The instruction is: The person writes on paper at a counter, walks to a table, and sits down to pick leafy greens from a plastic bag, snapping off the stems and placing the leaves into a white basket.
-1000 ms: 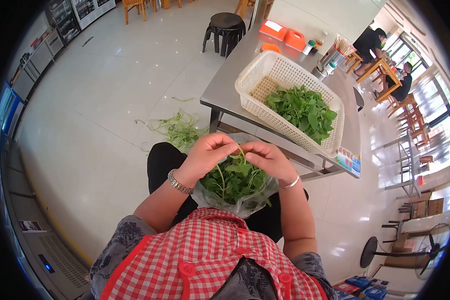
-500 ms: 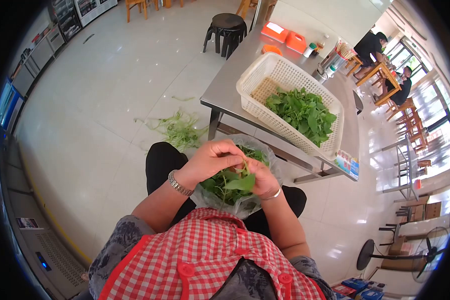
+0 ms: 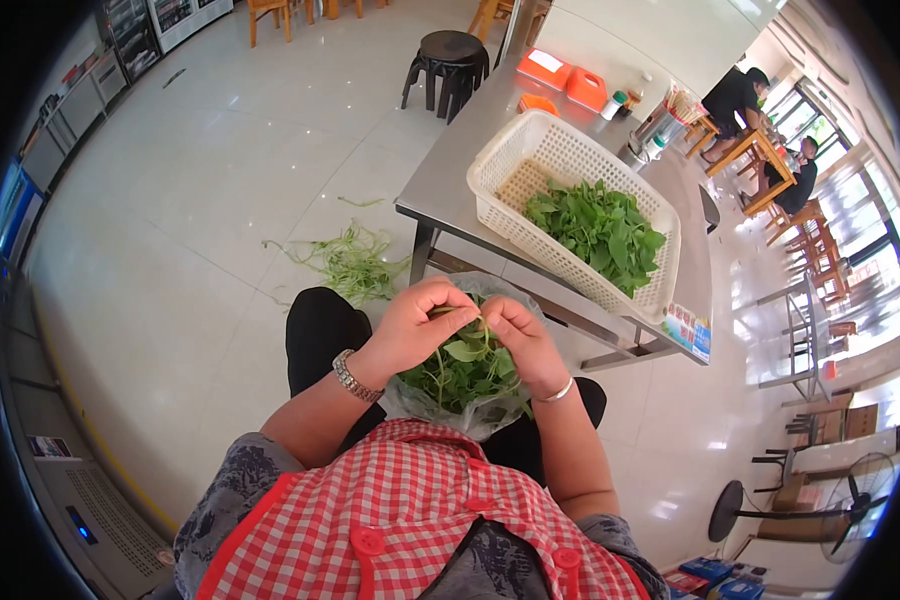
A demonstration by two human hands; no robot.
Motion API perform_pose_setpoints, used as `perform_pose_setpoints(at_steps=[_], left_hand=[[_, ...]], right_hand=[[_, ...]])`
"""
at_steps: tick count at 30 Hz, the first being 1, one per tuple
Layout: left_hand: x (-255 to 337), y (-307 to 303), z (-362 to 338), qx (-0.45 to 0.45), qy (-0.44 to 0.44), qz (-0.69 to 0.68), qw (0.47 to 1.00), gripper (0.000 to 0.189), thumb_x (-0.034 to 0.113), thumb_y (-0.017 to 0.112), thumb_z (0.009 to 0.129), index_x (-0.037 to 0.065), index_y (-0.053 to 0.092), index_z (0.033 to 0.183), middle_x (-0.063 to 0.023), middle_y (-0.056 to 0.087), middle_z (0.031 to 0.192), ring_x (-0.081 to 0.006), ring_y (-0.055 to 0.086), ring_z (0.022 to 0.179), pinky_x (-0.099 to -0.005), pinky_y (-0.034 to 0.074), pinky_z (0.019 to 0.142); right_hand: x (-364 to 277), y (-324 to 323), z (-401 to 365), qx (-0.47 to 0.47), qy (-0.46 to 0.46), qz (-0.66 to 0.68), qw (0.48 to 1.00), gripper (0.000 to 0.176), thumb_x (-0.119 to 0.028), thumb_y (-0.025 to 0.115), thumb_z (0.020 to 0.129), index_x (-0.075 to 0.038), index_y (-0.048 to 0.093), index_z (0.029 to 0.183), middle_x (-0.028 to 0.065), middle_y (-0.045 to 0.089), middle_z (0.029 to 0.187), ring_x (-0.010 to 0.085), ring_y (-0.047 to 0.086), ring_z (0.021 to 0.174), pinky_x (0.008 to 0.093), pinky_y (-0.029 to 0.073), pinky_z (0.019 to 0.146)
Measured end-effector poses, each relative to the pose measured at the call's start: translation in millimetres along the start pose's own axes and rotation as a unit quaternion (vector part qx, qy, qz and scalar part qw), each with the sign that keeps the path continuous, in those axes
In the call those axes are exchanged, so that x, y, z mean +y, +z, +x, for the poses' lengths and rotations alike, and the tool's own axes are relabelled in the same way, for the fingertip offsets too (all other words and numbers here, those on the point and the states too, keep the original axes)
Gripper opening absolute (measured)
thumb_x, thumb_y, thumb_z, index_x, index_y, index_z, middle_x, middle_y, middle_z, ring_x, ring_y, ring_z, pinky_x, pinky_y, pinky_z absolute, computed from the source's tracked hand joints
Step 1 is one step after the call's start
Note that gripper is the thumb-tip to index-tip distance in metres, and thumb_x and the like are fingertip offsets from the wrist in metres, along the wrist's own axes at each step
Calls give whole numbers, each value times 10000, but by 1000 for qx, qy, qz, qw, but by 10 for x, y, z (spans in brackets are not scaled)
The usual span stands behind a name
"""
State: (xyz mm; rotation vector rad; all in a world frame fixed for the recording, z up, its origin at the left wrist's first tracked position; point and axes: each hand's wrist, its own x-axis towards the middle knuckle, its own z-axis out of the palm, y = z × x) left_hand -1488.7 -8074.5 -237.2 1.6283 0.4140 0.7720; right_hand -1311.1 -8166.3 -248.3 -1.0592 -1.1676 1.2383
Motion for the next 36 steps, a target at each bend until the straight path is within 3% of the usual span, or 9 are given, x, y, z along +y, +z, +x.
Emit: perform_pose_setpoints(at_steps=[5, 8, 12, 20, 24, 26, 30, 33, 36], left_hand=[[105, 50, 9, -46, -77, -225, 970, 96, 103, 579, 923, 14, 614, 938, -24, 642, 892, -77, 571, 753, -219, 470, 702], [119, 59, 1, -51, -118, -266, 955, 112, 156, 560, 935, 59, 602, 899, 3, 638, 844, -13, 441, 637, -172, 352, 562], [90, 54, -8, -45, -123, -253, 958, 115, 165, 560, 936, 68, 600, 888, 12, 630, 832, -1, 414, 609, -159, 314, 536], [2, 59, -15, -52, -176, -339, 923, 133, 179, 564, 938, 75, 606, 866, 29, 608, 801, -7, 370, 570, -160, 288, 514], [16, 30, -16, -58, -171, -310, 933, 141, 189, 571, 937, 63, 617, 891, 27, 602, 790, -23, 448, 632, -171, 353, 559], [20, 53, -7, -40, -156, -275, 948, 159, 189, 583, 932, 38, 627, 914, 11, 624, 795, -48, 552, 709, -189, 439, 614], [38, 12, 15, 14, -117, -189, 975, 145, 157, 602, 918, 16, 636, 926, 3, 632, 832, -52, 563, 743, -203, 463, 661], [-58, 24, 23, 47, -90, -158, 982, 136, 135, 610, 910, 4, 638, 932, 0, 635, 854, -49, 566, 768, -208, 468, 681], [-81, 26, 20, 55, -93, -153, 982, 134, 128, 612, 905, -1, 638, 932, 0, 636, 864, -47, 567, 780, -213, 470, 694]], right_hand=[[-59, 66, -13, -7, 40, 129, 991, 199, -311, 530, 951, -133, 535, 861, -65, 495, 823, 24, 417, 701, 169, 330, 588], [102, 131, -9, -11, 32, 216, 976, 202, -321, 531, 949, -139, 528, 861, -69, 482, 803, 13, 403, 660, 164, 312, 529], [148, 181, -26, 11, 45, 234, 971, 212, -333, 532, 949, -139, 527, 864, -73, 485, 790, 11, 405, 632, 167, 307, 496], [195, 297, -53, 5, 3, 342, 940, 212, -299, 527, 950, -109, 503, 860, -26, 490, 820, 77, 451, 738, 219, 376, 647], [232, 261, -74, -19, 17, 368, 929, 211, -280, 521, 948, -87, 501, 864, 11, 500, 874, 119, 449, 820, 256, 375, 733], [224, 292, -60, 31, 44, 320, 946, 213, -284, 517, 947, -77, 505, 898, 13, 508, 862, 124, 458, 778, 257, 385, 697], [54, 412, -101, 87, 110, 314, 939, 253, -305, 510, 949, -54, 510, 984, 18, 524, 827, 123, 459, 665, 250, 387, 609], [324, 270, -77, -33, 83, 440, 894, 268, -301, 502, 954, -44, 503, 1031, 19, 533, 798, 105, 437, 590, 233, 367, 552], [269, 309, -89, -14, 99, 493, 864, 281, -305, 530, 939, -73, 532, 1098, 1, 506, 778, 90, 399, 558, 216, 330, 506]])
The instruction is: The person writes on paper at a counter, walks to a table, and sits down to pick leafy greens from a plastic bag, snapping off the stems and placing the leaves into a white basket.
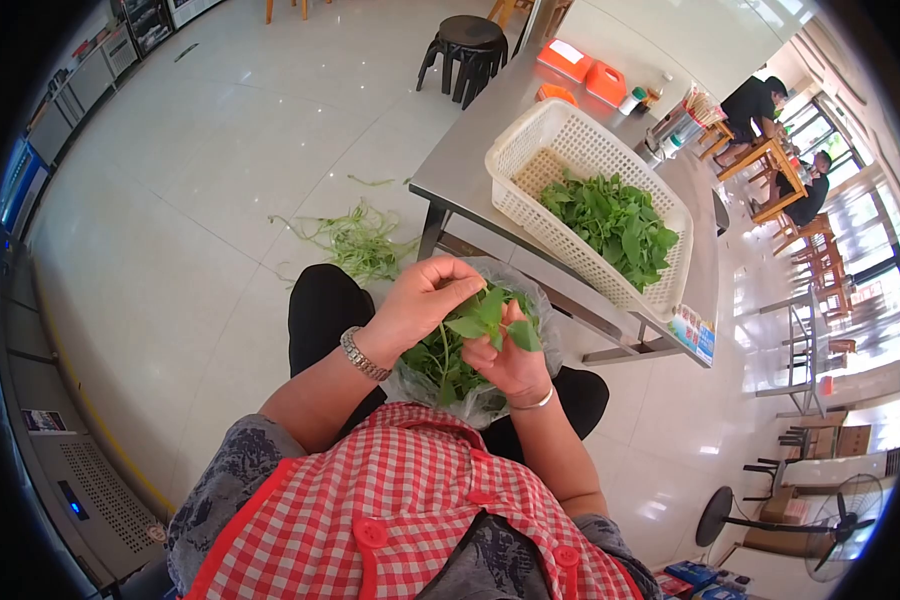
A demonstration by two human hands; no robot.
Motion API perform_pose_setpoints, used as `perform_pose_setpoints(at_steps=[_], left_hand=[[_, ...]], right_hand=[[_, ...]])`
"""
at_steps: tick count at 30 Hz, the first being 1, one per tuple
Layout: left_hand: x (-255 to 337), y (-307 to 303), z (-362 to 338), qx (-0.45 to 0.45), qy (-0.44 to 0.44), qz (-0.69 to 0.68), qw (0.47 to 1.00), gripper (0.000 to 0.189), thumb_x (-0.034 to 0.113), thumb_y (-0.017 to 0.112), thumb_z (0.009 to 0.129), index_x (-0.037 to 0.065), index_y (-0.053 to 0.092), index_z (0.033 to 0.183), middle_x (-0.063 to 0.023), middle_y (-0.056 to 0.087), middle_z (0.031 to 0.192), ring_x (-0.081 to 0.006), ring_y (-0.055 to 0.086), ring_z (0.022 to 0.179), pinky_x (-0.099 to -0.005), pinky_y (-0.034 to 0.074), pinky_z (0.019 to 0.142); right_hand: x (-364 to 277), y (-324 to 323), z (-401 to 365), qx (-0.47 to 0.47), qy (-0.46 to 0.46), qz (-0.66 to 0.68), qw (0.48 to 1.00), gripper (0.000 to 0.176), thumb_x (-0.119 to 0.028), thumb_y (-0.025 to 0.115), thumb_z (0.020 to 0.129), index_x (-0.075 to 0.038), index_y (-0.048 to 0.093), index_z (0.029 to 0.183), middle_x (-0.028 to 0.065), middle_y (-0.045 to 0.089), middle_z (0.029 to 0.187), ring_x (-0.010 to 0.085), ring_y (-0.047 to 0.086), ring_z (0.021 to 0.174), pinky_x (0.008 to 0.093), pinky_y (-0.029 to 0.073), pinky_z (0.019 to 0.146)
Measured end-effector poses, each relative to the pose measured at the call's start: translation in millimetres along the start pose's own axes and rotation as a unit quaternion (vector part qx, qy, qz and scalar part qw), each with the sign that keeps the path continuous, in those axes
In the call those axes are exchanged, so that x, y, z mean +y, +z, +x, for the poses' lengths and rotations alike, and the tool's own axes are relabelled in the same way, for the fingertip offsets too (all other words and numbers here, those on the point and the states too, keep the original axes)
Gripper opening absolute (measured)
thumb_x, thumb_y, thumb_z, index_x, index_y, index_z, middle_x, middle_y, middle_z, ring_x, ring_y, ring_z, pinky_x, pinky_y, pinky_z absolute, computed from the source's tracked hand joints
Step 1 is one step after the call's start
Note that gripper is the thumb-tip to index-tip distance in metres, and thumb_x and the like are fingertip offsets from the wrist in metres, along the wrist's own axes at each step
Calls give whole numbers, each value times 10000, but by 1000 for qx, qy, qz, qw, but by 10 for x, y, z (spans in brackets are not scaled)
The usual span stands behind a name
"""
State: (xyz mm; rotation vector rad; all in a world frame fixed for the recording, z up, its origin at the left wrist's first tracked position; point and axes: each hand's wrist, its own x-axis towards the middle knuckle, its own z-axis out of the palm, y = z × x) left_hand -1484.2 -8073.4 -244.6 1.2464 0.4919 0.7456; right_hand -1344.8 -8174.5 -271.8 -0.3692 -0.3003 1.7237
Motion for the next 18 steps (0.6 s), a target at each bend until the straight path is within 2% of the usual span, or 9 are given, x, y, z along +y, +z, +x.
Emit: perform_pose_setpoints(at_steps=[3, 6, 9, 12, 13, 16, 17, 18], left_hand=[[-73, -10, 24, 17, 12, 45, 999, 133, 126, 620, 894, -3, 639, 921, -6, 630, 862, -55, 568, 777, -219, 467, 697], [-132, -32, 46, 32, 38, 106, 993, 128, 126, 634, 875, 0, 641, 898, -26, 608, 840, -80, 563, 754, -235, 456, 681], [-154, -37, 45, 44, 100, 180, 978, 116, 117, 647, 850, 2, 635, 855, -60, 552, 789, -137, 535, 699, -267, 424, 632], [-46, -37, -13, 29, 138, 253, 957, 69, 76, 616, 879, 12, 617, 853, 3, 556, 829, -58, 496, 759, -209, 414, 682], [-24, -26, -35, 25, 134, 254, 957, 50, 64, 613, 878, 19, 612, 857, -6, 542, 828, -80, 490, 762, -218, 409, 690], [5, -47, -46, 124, 202, 237, 942, 80, 107, 631, 866, 27, 626, 871, -30, 543, 790, -99, 502, 690, -249, 397, 594], [33, -105, -33, 141, 235, 228, 934, 57, 87, 624, 874, 30, 623, 873, -17, 547, 807, -84, 500, 717, -233, 405, 624], [107, -164, -38, 158, 278, 226, 920, 44, 71, 618, 876, 28, 621, 883, -17, 557, 825, -84, 500, 730, -230, 409, 643]], right_hand=[[-28, 86, -19, 26, -13, -92, 995, 304, -339, 564, 916, -49, 503, 985, 15, 512, 762, 80, 404, 565, 211, 325, 511], [-83, -128, -31, -1, -9, -151, 988, 303, -346, 579, 906, -60, 504, 972, 10, 495, 760, 74, 389, 551, 214, 311, 492], [-74, -58, -58, 63, -41, -157, 985, 204, -272, 551, 923, -72, 509, 928, -14, 459, 732, 56, 347, 527, 200, 275, 464], [-50, -36, -100, 97, -44, -175, 979, 170, -251, 550, 924, -84, 522, 910, -20, 455, 734, 54, 340, 526, 186, 258, 449], [-57, -73, -117, 99, -42, -185, 977, 168, -253, 554, 921, -88, 527, 912, -20, 457, 735, 57, 344, 530, 183, 257, 448], [-89, -304, -150, 167, -88, -112, 976, 163, -263, 555, 926, -100, 551, 928, -22, 472, 740, 62, 370, 551, 182, 267, 442], [-140, -292, -151, 231, -95, -100, 963, 156, -262, 560, 929, -108, 566, 950, -31, 481, 724, 64, 405, 574, 187, 290, 440], [-212, -310, -188, 235, -122, -130, 956, 144, -251, 559, 928, -110, 564, 959, -23, 496, 754, 74, 439, 620, 197, 329, 480]])
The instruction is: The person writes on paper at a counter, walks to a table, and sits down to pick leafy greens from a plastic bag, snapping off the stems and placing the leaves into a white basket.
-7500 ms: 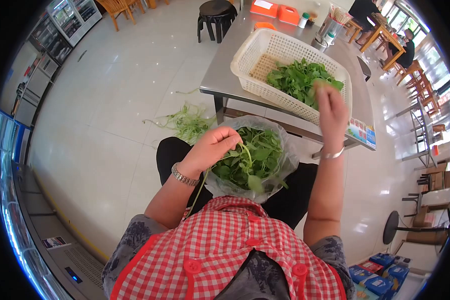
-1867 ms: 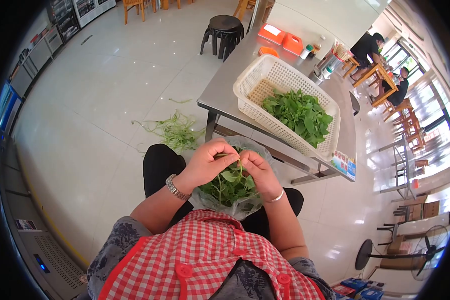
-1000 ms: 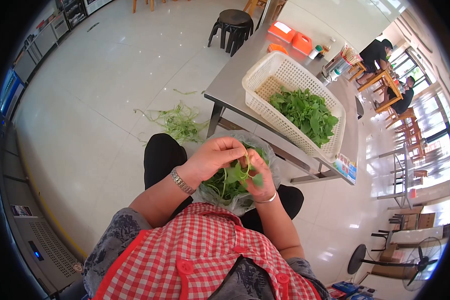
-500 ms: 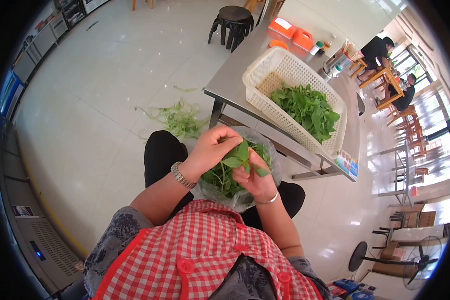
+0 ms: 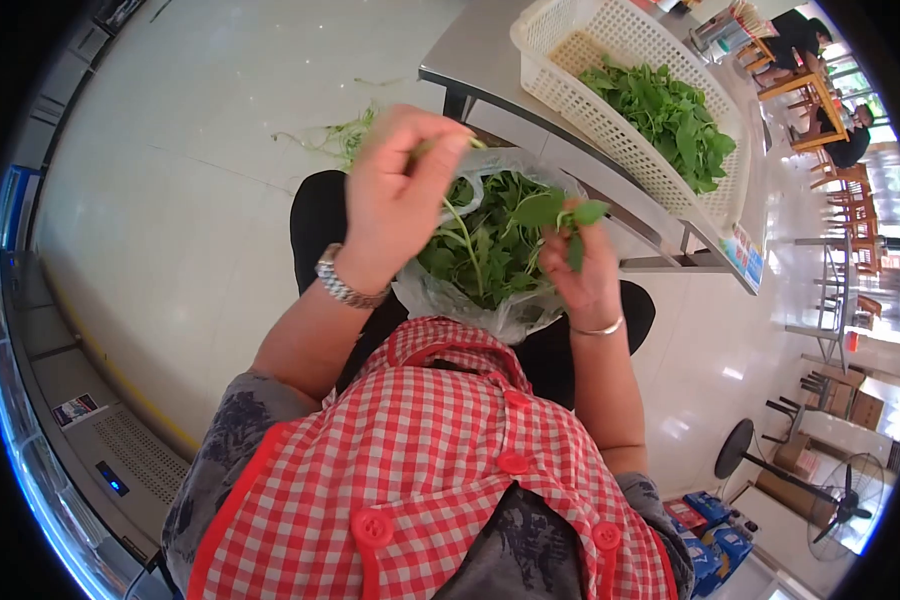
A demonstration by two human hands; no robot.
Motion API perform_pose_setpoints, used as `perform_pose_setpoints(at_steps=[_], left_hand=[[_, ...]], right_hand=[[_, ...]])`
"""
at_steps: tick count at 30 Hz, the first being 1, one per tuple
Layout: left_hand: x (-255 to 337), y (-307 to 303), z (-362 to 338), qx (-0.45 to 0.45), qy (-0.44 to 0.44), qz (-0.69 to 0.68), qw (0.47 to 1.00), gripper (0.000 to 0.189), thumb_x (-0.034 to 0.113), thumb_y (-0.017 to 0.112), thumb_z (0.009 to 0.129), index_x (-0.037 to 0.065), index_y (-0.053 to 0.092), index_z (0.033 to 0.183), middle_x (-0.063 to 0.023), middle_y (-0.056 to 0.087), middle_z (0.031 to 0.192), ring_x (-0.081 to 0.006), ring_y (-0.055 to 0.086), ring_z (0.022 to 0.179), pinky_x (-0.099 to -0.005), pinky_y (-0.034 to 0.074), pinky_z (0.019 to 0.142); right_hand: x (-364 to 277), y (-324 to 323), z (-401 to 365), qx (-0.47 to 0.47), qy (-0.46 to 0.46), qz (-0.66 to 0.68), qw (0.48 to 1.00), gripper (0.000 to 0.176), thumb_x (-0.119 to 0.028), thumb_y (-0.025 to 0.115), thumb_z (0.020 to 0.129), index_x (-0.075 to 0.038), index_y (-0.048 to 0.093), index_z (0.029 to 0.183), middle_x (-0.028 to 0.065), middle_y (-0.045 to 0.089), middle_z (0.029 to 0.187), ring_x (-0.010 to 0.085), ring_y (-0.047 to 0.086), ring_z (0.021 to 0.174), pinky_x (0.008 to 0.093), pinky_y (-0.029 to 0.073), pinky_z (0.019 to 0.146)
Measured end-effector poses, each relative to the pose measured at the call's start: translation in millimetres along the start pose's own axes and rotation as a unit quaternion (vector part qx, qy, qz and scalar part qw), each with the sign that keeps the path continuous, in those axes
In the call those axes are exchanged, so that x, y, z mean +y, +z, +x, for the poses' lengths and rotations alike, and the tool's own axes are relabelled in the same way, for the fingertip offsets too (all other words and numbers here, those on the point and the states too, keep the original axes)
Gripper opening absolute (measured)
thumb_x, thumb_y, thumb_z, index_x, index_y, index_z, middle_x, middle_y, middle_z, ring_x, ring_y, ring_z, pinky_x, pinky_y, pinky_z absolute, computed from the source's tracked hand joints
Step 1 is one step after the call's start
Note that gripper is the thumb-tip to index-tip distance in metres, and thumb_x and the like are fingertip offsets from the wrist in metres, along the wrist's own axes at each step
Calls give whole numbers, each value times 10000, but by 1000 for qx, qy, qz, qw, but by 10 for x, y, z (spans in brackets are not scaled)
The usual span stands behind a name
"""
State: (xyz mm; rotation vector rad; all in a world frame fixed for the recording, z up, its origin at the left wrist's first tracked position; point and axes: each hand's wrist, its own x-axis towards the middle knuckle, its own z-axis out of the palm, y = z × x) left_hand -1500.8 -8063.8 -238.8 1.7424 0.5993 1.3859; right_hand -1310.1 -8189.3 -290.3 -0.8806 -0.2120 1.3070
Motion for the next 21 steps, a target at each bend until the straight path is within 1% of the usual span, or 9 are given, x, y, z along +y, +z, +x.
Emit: perform_pose_setpoints(at_steps=[3, 5, 7, 10, 11, 14, 17, 19, 21], left_hand=[[118, -255, 200, 116, 93, -36, 988, 44, 26, 592, 893, 6, 611, 927, -22, 586, 885, -85, 513, 783, -219, 425, 703], [243, -480, 328, 186, 118, -63, 973, 71, 5, 568, 904, -12, 605, 962, -38, 599, 924, -87, 526, 820, -215, 432, 729], [222, -797, 471, 189, 196, -4, 962, 87, 15, 557, 915, -24, 610, 973, -45, 605, 939, -82, 529, 843, -200, 430, 752], [8, -898, 716, 221, 230, 164, 933, 158, 59, 548, 924, -20, 614, 1044, -69, 620, 923, -136, 549, 854, -251, 441, 789], [-137, -1012, 793, 127, 175, 288, 933, 204, 101, 560, 919, -14, 611, 1079, -102, 623, 975, -187, 564, 894, -291, 444, 820], [-1109, -1318, 671, -14, 78, 534, 842, 335, 205, 609, 880, 24, 601, 1161, -187, 580, 1165, -317, 560, 1061, -394, 420, 930], [-1108, -1094, 374, -41, 66, 552, 830, 375, 237, 642, 855, 29, 598, 1164, -195, 533, 1255, -314, 549, 1122, -385, 451, 906], [-953, -893, 266, -71, -3, 439, 896, 376, 221, 633, 866, 28, 586, 1186, -187, 530, 1274, -317, 524, 1165, -373, 446, 923], [-770, -667, 208, -85, -51, 322, 942, 340, 177, 629, 869, 29, 592, 1173, -164, 562, 1228, -301, 538, 1137, -350, 447, 913]], right_hand=[[-449, -98, 102, 27, -191, -129, 973, 100, -192, 554, 927, -97, 572, 952, -15, 541, 791, 59, 501, 647, 184, 384, 518], [-928, 192, 64, 83, -336, -263, 901, 104, -173, 559, 927, -77, 597, 942, -36, 527, 684, 43, 468, 576, 168, 354, 489], [-1491, 243, 215, 206, -437, -454, 749, 205, -226, 599, 910, -51, 643, 1006, -7, 595, 734, 64, 520, 599, 189, 383, 509], [-2200, -78, 667, 242, -466, -678, 514, 319, -286, 633, 882, -55, 643, 1101, 52, 662, 856, 119, 576, 693, 249, 452, 585], [-2329, -156, 761, 241, -464, -743, 419, 352, -302, 641, 874, -64, 639, 1134, 71, 676, 896, 130, 581, 724, 264, 467, 608], [-1985, 195, 502, 223, -484, -715, 454, 340, -320, 665, 837, -67, 663, 1065, 92, 673, 929, 252, 634, 838, 358, 492, 746], [-1201, 194, 236, 119, -454, -717, 515, 175, -234, 645, 837, -96, 672, 941, 77, 665, 865, 255, 623, 719, 349, 501, 671], [-664, 48, 56, 37, -236, -774, 586, 130, -210, 647, 827, -96, 665, 885, 112, 643, 803, 297, 619, 710, 369, 499, 654], [-310, -269, 44, 42, -239, -744, 623, 149, -221, 668, 809, -85, 650, 868, 112, 624, 781, 313, 617, 736, 390, 493, 660]])
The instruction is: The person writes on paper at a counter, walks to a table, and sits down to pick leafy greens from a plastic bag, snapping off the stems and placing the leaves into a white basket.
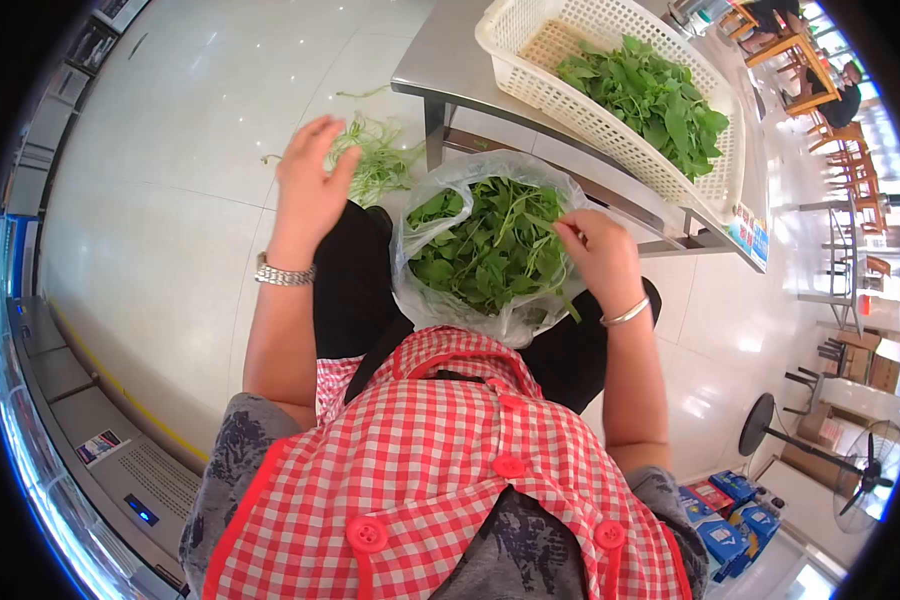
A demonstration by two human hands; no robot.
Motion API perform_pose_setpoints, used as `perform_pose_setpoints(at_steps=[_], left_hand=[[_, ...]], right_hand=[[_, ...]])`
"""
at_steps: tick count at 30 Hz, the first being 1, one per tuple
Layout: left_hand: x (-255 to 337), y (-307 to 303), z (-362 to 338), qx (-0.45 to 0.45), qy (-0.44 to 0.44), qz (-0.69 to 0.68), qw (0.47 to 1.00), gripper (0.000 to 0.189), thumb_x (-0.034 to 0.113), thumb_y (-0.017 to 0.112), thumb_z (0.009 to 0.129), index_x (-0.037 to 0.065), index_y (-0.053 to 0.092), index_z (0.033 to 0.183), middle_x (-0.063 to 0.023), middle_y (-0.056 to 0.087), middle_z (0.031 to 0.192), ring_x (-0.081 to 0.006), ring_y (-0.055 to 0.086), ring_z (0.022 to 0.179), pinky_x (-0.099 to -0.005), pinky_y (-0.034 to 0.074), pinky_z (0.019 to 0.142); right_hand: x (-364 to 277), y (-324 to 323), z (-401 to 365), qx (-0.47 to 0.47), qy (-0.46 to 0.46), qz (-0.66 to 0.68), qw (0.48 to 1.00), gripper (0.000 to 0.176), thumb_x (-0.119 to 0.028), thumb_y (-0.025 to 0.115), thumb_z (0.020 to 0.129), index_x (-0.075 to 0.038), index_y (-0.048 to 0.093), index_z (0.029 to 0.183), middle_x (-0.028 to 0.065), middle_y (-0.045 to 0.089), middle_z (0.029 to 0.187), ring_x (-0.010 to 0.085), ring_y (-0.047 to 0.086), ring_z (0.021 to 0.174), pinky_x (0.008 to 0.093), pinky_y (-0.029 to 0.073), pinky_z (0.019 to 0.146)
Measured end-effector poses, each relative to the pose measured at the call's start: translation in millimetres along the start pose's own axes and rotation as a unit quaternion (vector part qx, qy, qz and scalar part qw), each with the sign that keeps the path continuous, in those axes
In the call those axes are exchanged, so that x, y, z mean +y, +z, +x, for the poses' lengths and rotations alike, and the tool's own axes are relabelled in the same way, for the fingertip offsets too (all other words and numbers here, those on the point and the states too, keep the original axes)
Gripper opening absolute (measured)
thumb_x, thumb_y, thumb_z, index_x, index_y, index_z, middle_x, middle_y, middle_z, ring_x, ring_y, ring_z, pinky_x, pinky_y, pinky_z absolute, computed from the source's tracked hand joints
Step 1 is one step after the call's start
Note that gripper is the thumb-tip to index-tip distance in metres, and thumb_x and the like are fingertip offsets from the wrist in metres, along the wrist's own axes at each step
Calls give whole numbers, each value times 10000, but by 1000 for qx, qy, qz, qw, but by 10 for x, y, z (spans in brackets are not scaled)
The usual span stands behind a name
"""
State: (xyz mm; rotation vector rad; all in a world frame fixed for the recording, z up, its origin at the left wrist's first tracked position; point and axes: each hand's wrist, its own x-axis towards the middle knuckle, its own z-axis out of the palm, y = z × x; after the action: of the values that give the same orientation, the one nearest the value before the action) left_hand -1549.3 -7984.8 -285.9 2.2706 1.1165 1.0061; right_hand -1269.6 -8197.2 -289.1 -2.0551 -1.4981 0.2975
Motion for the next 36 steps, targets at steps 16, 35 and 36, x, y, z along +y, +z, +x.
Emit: perform_pose_setpoints(at_steps=[16, 35, 36], left_hand=[[374, 1509, -669, -386, -40, -107, 915, 265, 227, 579, 875, -29, 648, 862, -136, 626, 657, -211, 619, 562, -329, 478, 570], [1070, 165, -778, -288, 54, -259, 920, 70, 83, 622, 841, 18, 619, 867, -75, 581, 685, -143, 535, 559, -271, 411, 508], [1091, 156, -779, -296, 56, -253, 919, 71, 85, 628, 833, 19, 621, 859, -84, 584, 685, -165, 546, 561, -279, 417, 508]], right_hand=[[257, 329, -392, 14, 62, -46, 997, 105, -189, 645, 798, -108, 614, 858, 83, 627, 780, 287, 624, 722, 383, 491, 620], [-737, -251, -296, 136, -258, -6, 956, 333, -174, 762, 652, -96, 645, 954, 61, 591, 910, 256, 578, 859, 381, 472, 719], [-789, -258, -271, 110, -296, 0, 949, 343, -169, 761, 646, -101, 647, 962, 50, 593, 913, 245, 580, 852, 375, 473, 710]])
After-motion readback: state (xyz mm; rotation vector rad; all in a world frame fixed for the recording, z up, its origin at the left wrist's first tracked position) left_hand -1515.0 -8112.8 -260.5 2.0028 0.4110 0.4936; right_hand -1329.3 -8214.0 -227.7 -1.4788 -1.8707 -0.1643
